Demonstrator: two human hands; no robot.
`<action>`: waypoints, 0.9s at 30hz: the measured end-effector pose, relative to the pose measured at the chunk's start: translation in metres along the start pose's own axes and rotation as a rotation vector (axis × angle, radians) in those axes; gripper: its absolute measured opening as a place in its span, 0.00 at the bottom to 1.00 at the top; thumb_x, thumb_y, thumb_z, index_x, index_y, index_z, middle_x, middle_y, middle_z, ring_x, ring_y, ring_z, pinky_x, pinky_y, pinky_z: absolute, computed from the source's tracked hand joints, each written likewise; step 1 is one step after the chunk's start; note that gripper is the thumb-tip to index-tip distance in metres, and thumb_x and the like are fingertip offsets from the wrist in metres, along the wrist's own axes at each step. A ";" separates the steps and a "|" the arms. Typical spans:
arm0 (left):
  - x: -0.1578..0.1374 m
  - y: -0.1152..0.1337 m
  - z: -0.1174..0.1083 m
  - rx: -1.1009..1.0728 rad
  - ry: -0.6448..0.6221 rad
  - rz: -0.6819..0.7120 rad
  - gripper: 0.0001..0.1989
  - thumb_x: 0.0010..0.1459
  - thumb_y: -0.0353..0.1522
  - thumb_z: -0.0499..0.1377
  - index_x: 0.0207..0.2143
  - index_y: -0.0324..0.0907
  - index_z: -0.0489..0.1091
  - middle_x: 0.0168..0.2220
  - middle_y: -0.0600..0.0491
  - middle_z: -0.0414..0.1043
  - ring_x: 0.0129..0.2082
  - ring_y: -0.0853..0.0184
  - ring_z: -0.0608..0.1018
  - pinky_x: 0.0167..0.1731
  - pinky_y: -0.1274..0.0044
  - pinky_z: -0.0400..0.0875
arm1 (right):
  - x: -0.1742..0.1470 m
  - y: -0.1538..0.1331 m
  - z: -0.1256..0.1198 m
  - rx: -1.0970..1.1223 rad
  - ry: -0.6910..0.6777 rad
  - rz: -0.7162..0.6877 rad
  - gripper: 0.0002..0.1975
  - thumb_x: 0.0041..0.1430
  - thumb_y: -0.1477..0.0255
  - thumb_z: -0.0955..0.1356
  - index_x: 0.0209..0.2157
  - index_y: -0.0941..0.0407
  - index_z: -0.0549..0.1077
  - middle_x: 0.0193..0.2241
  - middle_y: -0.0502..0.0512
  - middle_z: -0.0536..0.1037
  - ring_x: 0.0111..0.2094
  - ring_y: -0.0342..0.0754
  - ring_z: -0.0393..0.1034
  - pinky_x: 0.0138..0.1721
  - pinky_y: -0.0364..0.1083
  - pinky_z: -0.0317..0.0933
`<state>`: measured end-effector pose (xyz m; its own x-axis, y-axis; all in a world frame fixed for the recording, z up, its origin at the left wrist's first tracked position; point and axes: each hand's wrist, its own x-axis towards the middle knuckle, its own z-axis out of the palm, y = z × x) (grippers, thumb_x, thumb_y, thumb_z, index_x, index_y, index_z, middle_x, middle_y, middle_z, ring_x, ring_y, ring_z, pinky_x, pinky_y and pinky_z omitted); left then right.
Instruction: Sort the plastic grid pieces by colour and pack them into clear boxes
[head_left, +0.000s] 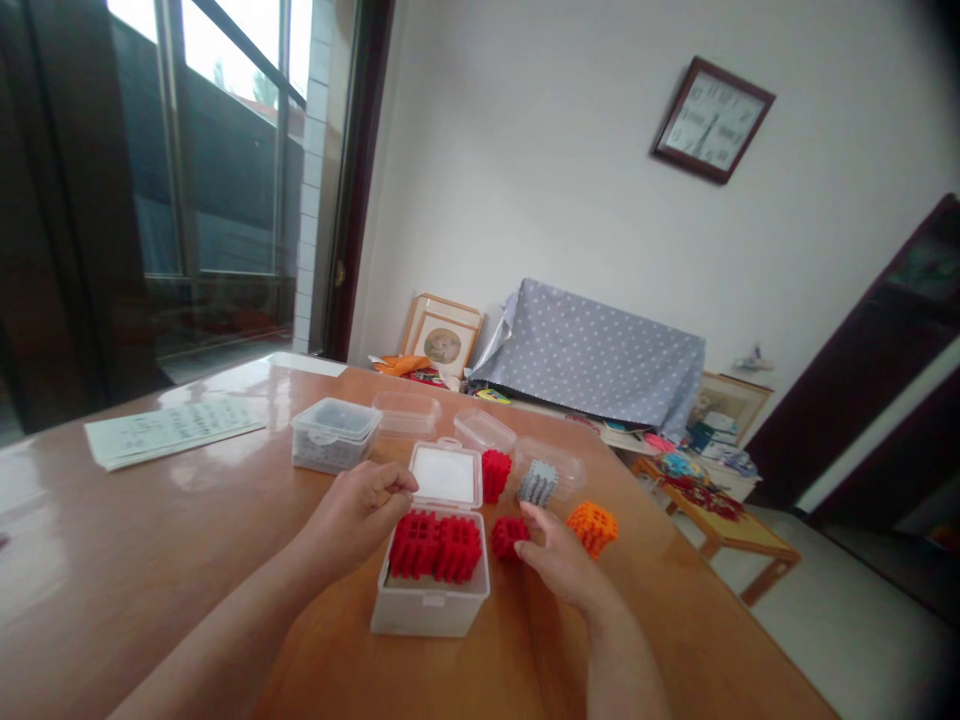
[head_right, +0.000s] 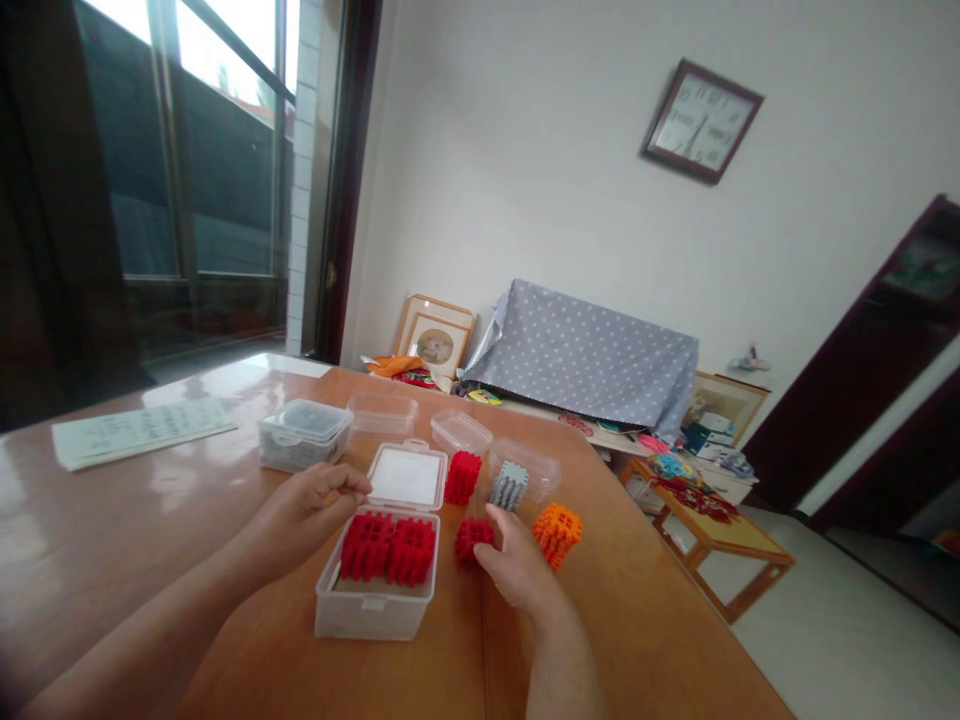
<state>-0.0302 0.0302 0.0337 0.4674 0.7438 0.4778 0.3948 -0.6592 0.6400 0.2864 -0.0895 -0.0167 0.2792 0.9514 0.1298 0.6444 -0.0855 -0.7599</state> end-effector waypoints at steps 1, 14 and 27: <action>0.000 0.000 0.000 0.003 -0.004 -0.003 0.10 0.58 0.34 0.56 0.35 0.46 0.77 0.35 0.53 0.79 0.38 0.61 0.78 0.40 0.73 0.68 | 0.000 0.000 0.000 0.007 0.001 0.009 0.33 0.54 0.70 0.69 0.63 0.58 0.67 0.64 0.63 0.68 0.65 0.55 0.61 0.67 0.55 0.51; 0.001 -0.018 0.008 -0.117 0.029 -0.146 0.08 0.59 0.35 0.54 0.35 0.45 0.73 0.30 0.56 0.77 0.31 0.64 0.77 0.32 0.75 0.64 | 0.000 0.005 0.004 0.112 0.009 0.085 0.36 0.57 0.59 0.71 0.63 0.62 0.65 0.60 0.68 0.71 0.59 0.56 0.69 0.59 0.53 0.63; 0.004 -0.015 0.038 -0.574 0.107 -0.426 0.11 0.51 0.36 0.61 0.33 0.43 0.63 0.22 0.62 0.64 0.21 0.71 0.67 0.25 0.79 0.59 | 0.008 0.014 0.011 0.204 0.117 0.112 0.33 0.59 0.54 0.69 0.59 0.60 0.69 0.53 0.67 0.77 0.54 0.57 0.74 0.55 0.54 0.66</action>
<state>-0.0042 0.0391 0.0028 0.2735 0.9495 0.1539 0.0336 -0.1693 0.9850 0.2898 -0.0802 -0.0333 0.4288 0.8977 0.1015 0.4509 -0.1154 -0.8851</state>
